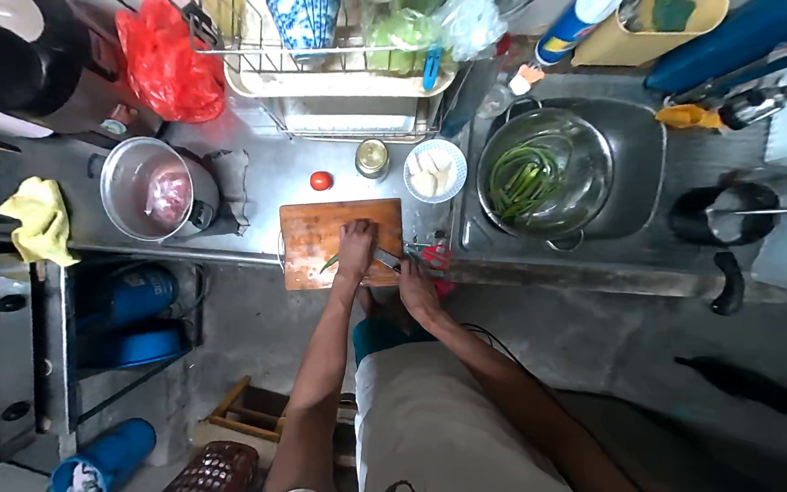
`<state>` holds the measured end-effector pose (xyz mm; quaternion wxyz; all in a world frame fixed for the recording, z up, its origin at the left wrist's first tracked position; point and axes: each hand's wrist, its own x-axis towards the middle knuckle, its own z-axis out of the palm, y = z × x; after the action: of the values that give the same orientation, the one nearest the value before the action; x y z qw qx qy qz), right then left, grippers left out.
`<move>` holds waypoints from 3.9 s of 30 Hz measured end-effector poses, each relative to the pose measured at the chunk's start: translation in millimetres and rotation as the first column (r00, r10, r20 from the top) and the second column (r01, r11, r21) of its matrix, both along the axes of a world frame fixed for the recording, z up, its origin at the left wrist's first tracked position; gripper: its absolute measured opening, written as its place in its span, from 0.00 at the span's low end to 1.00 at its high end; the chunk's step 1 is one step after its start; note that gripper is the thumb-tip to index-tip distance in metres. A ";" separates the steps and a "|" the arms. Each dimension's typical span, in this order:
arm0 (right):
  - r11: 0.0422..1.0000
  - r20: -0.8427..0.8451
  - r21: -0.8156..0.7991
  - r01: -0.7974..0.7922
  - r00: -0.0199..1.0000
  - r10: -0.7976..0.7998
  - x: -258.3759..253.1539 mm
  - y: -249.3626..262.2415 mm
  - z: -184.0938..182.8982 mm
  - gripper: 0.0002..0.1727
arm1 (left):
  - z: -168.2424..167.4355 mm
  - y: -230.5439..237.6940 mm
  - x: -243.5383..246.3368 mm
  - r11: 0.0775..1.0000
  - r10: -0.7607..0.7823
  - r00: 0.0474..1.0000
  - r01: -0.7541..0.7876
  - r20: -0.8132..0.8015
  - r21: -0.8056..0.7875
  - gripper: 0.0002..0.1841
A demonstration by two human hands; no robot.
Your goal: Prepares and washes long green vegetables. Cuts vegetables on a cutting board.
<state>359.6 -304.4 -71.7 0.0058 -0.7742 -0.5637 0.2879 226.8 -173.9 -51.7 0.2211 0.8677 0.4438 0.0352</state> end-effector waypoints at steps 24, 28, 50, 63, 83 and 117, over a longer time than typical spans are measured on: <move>0.979 -0.153 0.176 0.101 0.985 -0.074 37.1 24.0 13.5 0.16 | -12.9 -30.1 -25.0 0.827 0.562 0.816 -0.545 0.140 -0.140 0.17; 0.970 -0.213 0.148 0.195 0.964 -0.162 61.2 13.4 8.5 0.18 | 5.7 -1.3 29.1 0.764 0.610 0.706 -0.406 0.359 -0.502 0.15; 0.864 -0.259 0.086 0.497 0.848 -0.462 221.4 -71.2 -11.0 0.18 | -11.3 -18.2 239.9 0.987 0.065 0.950 -0.017 0.307 -0.157 0.15; 0.841 -0.283 -0.112 0.530 0.794 -0.538 250.1 -96.4 6.4 0.29 | -99.0 24.9 465.9 0.949 -0.166 0.983 0.138 -0.077 -0.284 0.24; 0.903 -0.374 -0.146 0.404 0.822 -0.428 244.9 -100.2 -8.8 0.25 | -122.1 17.2 484.0 0.871 0.093 0.994 -0.107 -0.054 -0.480 0.35; 0.998 -0.132 0.063 -0.015 0.991 0.024 -10.8 15.8 29.0 0.24 | -53.8 -34.2 -71.7 0.992 0.124 0.968 -0.126 0.217 -0.007 0.17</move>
<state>348.8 -288.6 -42.7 0.0644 -0.7473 -0.5783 0.3209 155.1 -208.1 -105.5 0.2625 0.8297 0.4707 0.1452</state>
